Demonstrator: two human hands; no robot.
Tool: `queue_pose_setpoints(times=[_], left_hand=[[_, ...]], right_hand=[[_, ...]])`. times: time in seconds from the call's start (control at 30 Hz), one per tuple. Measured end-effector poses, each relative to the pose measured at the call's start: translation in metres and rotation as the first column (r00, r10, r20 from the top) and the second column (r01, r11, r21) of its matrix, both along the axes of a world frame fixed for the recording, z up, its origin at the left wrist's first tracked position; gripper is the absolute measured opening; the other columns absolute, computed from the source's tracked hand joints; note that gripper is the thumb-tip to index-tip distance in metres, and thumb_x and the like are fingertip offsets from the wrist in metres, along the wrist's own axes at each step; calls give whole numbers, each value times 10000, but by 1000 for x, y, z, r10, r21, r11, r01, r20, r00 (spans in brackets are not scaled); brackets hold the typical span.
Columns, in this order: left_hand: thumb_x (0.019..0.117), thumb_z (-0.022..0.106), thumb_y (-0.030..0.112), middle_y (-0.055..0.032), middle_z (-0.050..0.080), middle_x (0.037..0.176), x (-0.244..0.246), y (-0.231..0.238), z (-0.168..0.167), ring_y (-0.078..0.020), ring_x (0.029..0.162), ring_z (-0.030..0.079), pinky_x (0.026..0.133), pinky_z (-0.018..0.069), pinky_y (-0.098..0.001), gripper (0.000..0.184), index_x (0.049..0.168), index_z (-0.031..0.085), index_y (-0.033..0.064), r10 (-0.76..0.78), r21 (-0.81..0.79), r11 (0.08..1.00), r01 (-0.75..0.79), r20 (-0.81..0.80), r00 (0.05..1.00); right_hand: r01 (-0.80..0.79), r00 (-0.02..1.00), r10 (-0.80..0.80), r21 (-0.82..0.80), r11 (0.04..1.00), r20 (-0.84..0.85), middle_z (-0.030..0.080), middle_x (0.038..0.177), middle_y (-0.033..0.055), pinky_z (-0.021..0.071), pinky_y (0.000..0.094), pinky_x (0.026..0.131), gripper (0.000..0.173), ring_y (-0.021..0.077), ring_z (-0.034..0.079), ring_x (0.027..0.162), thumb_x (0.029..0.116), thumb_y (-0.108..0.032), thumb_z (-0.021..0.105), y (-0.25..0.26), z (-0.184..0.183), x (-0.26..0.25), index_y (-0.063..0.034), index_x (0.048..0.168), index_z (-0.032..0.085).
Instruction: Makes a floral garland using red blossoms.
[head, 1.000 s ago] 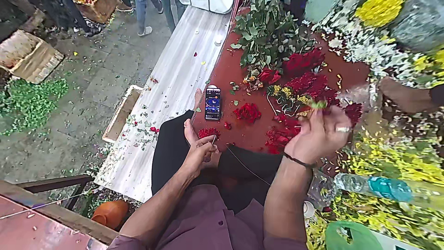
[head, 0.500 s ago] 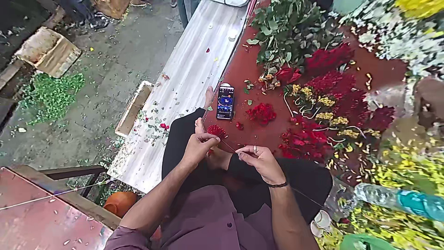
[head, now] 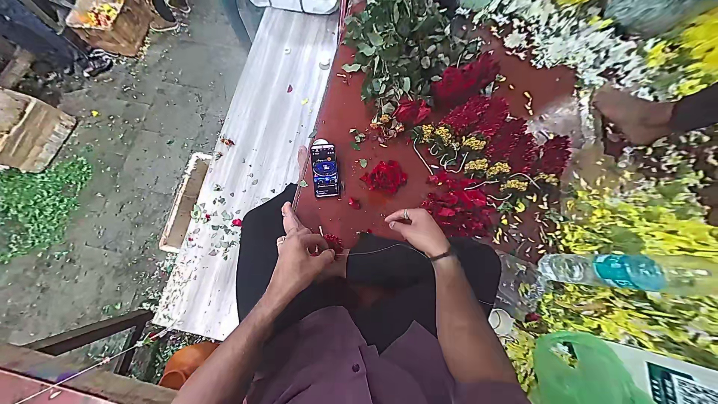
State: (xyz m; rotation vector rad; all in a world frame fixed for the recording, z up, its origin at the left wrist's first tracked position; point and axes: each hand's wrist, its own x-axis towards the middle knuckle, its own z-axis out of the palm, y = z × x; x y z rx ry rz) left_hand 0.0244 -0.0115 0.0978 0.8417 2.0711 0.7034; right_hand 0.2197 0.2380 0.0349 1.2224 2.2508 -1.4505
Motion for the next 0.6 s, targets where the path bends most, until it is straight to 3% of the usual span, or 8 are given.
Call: queue_pose_setpoints(times=[0.07, 0.17, 0.27, 0.4, 0.5, 0.6], left_hand=[[875, 706, 364, 27, 654, 851, 9, 5, -3, -128, 840, 600, 779, 489, -387, 194, 865, 773, 182, 27, 69, 997, -28, 17, 999], [880, 716, 347, 35, 639, 828, 29, 5, -13, -107, 816, 595, 757, 503, -333, 185, 853, 762, 169, 75, 149, 985, -87, 82, 994], [877, 727, 359, 69, 624, 809, 45, 1, -23, -99, 825, 571, 766, 472, -325, 168, 831, 757, 201, 121, 167, 976, -138, 107, 987], [886, 726, 350, 96, 638, 825, 50, -5, -27, -84, 858, 573, 805, 465, -326, 156, 797, 743, 222, 160, 163, 971, -175, 98, 982], [887, 732, 355, 98, 631, 816, 47, -3, -29, -87, 860, 573, 804, 464, -326, 157, 800, 744, 225, 171, 151, 971, -186, 109, 979], [878, 733, 373, 102, 606, 783, 42, 2, -30, -90, 840, 564, 796, 459, -334, 164, 797, 746, 231, 177, 141, 971, -191, 104, 979]], right_hand=[[-32, 998, 24, 124, 992, 65, 758, 1017, 85, 563, 578, 843, 147, 270, 716, 929, 939, -93, 693, 24, -37, -16, -134, 1045, 785], [-66, 993, 46, 199, 978, 106, 762, 1020, 87, 550, 619, 878, 160, 294, 716, 986, 927, -147, 684, 42, -80, -48, -163, 1042, 794], [-104, 990, 68, 304, 947, 127, 745, 987, 97, 555, 607, 840, 189, 305, 708, 944, 916, -182, 678, 40, -111, -74, -149, 1075, 774], [-93, 984, -7, 544, 834, 178, 696, 1127, 94, 547, 590, 805, 323, 329, 672, 1039, 878, -323, 737, 29, -129, -97, -172, 1163, 716], [-33, 984, -69, 553, 832, 162, 683, 1197, 120, 541, 609, 841, 458, 352, 658, 1106, 874, -409, 737, 38, -136, -102, -170, 1260, 675], [40, 996, -75, 466, 884, 56, 712, 1080, 80, 544, 576, 861, 337, 296, 675, 1022, 899, -316, 666, 52, -138, -100, -185, 1204, 720]])
